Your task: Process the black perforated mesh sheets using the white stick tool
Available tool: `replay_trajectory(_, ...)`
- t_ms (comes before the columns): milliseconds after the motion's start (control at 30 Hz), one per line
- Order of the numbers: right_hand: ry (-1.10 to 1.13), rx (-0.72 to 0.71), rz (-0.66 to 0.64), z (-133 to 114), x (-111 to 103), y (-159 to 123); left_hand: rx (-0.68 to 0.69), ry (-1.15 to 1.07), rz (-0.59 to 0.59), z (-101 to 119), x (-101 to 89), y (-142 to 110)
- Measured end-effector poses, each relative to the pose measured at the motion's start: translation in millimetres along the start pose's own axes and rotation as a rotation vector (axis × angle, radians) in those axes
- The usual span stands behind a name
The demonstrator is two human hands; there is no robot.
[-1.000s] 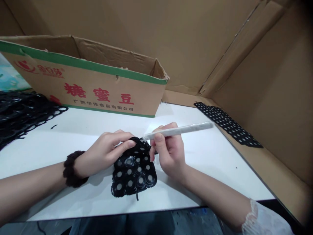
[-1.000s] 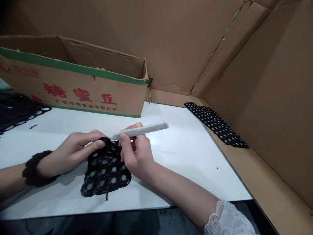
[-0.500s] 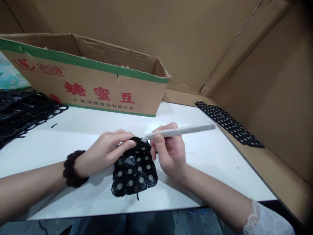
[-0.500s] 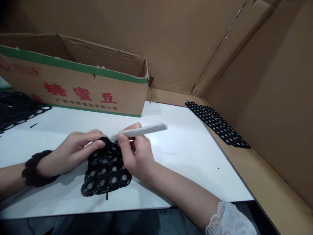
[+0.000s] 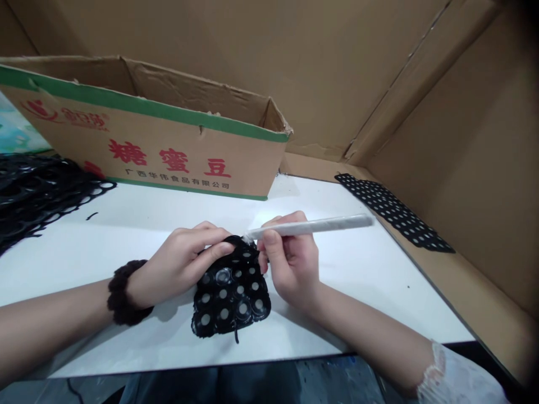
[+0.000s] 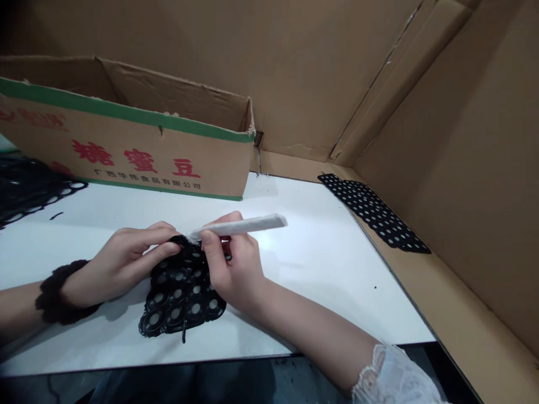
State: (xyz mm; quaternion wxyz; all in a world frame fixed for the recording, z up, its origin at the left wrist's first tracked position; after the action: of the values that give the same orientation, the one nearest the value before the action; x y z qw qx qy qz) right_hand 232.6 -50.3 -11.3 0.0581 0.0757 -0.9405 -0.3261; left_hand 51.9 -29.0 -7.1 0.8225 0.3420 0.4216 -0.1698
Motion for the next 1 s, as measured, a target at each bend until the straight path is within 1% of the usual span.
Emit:
replay_trajectory(233,-0.026,0.019,-0.063,-2.4,2.9,1.4,0.010,0.029,0.012,3.0,0.5,0.2)
replay_trajectory(333,-0.016,-0.015,-0.024,-2.0,2.1,1.4,-0.018,0.036,0.008,3.6,-0.9,0.6)
replay_trajectory(500,0.023,-0.037,0.046,-1.6,-0.7,2.0,-0.011,0.022,-0.014,0.4,-2.4,1.1)
replay_trajectory(667,0.004,-0.077,0.012,-3.0,-1.1,2.7,-0.017,0.015,-0.005,-1.4,-1.0,1.8)
replay_trajectory(1000,-0.018,-0.063,-0.014,-1.9,-1.9,1.4,-0.009,0.015,-0.001,-1.5,-0.3,1.1)
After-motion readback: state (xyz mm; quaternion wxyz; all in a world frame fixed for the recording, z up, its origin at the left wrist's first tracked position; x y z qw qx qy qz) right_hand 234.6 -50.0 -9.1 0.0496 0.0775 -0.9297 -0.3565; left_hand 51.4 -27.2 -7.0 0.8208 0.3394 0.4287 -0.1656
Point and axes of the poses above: each hand's wrist, its own y-axis towards the middle knuckle, its own x-axis out of the palm, z = x × y, the point moved 1 cm from there along y, towards the middle knuckle, and after that the axes turned 14 degrees about y, right-handed, at the moved point
